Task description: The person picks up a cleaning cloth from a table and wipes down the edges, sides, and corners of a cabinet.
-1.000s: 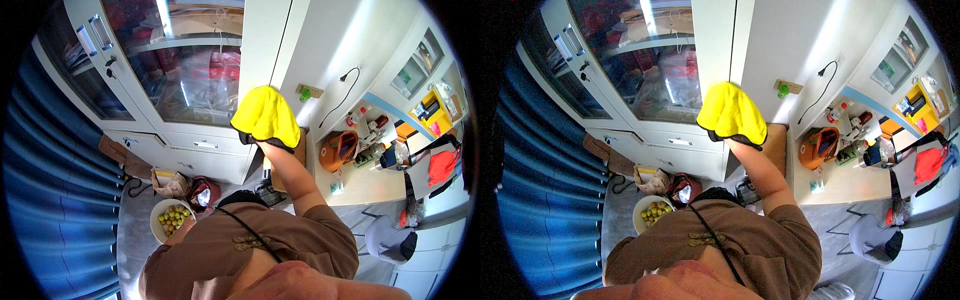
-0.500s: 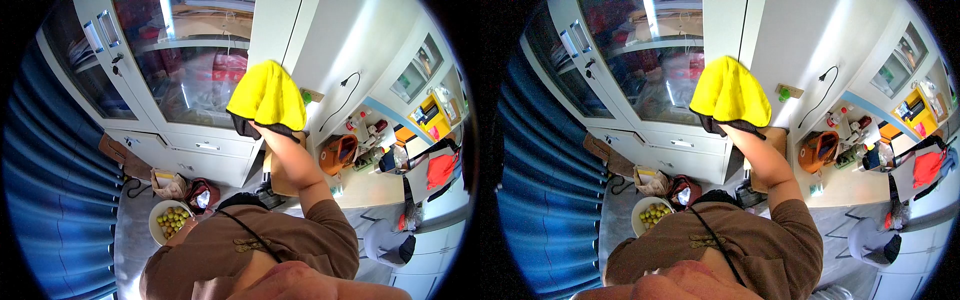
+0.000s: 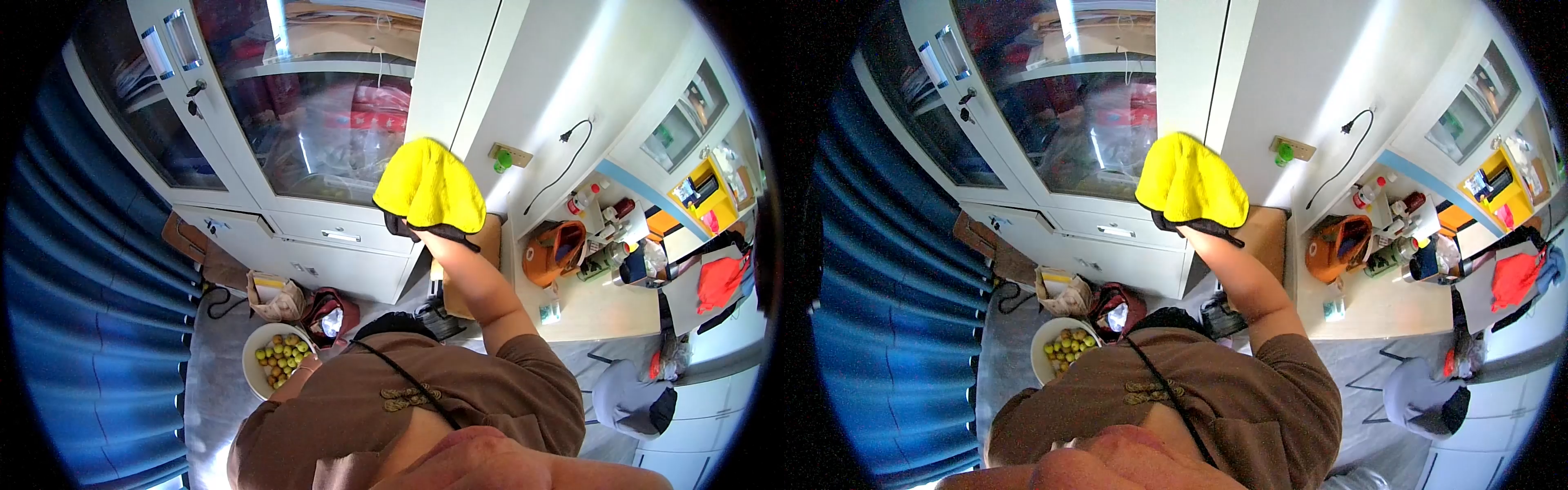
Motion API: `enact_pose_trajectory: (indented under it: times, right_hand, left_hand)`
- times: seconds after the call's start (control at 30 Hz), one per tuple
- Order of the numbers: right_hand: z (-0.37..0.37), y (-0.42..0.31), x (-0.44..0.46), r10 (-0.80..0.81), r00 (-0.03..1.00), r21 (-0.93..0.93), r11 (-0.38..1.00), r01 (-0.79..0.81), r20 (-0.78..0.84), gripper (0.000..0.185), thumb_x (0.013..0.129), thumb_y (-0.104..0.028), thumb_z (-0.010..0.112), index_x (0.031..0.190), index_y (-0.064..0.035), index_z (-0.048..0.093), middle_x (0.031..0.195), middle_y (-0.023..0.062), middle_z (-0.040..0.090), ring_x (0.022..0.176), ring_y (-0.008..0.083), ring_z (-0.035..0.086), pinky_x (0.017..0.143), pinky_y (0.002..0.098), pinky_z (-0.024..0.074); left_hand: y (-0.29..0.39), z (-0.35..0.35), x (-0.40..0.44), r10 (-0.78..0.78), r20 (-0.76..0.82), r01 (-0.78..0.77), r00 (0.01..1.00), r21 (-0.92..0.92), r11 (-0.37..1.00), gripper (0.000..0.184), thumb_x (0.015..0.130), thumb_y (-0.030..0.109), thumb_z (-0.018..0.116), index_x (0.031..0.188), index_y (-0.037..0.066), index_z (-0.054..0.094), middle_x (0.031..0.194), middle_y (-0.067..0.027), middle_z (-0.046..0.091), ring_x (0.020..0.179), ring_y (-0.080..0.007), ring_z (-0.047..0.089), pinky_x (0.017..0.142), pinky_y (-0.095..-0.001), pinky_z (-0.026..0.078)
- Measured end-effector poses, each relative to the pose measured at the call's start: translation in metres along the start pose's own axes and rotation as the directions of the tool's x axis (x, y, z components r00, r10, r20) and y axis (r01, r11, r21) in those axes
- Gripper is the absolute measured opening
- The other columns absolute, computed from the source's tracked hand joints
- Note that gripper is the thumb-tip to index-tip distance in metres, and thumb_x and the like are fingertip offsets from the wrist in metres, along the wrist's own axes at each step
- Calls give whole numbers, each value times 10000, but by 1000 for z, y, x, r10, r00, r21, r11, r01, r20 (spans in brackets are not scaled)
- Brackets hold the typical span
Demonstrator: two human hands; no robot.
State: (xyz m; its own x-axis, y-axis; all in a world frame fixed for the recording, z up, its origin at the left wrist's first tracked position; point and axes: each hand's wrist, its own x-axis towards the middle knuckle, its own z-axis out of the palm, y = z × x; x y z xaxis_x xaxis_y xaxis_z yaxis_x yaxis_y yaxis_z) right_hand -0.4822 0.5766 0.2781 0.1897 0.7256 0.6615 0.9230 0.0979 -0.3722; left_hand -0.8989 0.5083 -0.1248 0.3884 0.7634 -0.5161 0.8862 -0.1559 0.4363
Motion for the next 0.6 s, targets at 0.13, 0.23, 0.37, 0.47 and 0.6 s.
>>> enact_pose_trajectory:
  times: [0.13, 0.23, 0.37, 0.47, 0.6]
  right_hand:
    - [-5, -2, -20, 29, 995, 7, 1000, -30, 96, 722, 818, -386, 615, 1407, -99, 312, 1454, 136, 300, 1363, 296, 229, 1132, 420, 137]
    - [-26, -8, -6, -9, 1000, -1, 1000, 9, 28, 722, 817, -385, 616, 1406, -100, 314, 1453, 136, 302, 1362, 296, 230, 1131, 420, 138]
    - [-50, -24, 45, -118, 978, -42, 993, 112, -172, 721, 815, -384, 617, 1406, -100, 315, 1452, 136, 305, 1362, 297, 232, 1131, 420, 139]
    - [-52, -32, 75, -163, 954, -77, 986, 148, -250, 721, 814, -384, 618, 1405, -101, 317, 1450, 136, 307, 1361, 297, 233, 1131, 420, 140]
    - [-43, -24, 58, -137, 968, -88, 989, 120, -211, 721, 813, -383, 619, 1404, -102, 318, 1449, 136, 310, 1360, 298, 234, 1131, 420, 141]
  left_hand:
    - [10, -11, -3, 110, -13, -108, 994, 98, 989, 338, 754, 253, 544, 977, 30, 665, 910, -207, 652, 942, -364, 609, 829, -434, 493]
    - [13, -15, -5, 114, 4, -114, 993, 132, 985, 337, 754, 252, 544, 976, 30, 666, 908, -206, 651, 941, -364, 609, 829, -433, 493]
    - [11, -12, -3, 99, 25, -101, 995, 135, 986, 334, 754, 251, 544, 974, 30, 666, 906, -205, 651, 941, -363, 610, 828, -433, 493]
    - [5, -9, 1, 92, 34, -96, 995, 132, 987, 333, 755, 250, 544, 972, 30, 666, 905, -205, 651, 940, -362, 610, 827, -432, 493]
    - [4, -6, 2, 90, 44, -95, 995, 133, 987, 330, 755, 248, 544, 970, 30, 667, 903, -203, 650, 939, -361, 610, 826, -432, 493]
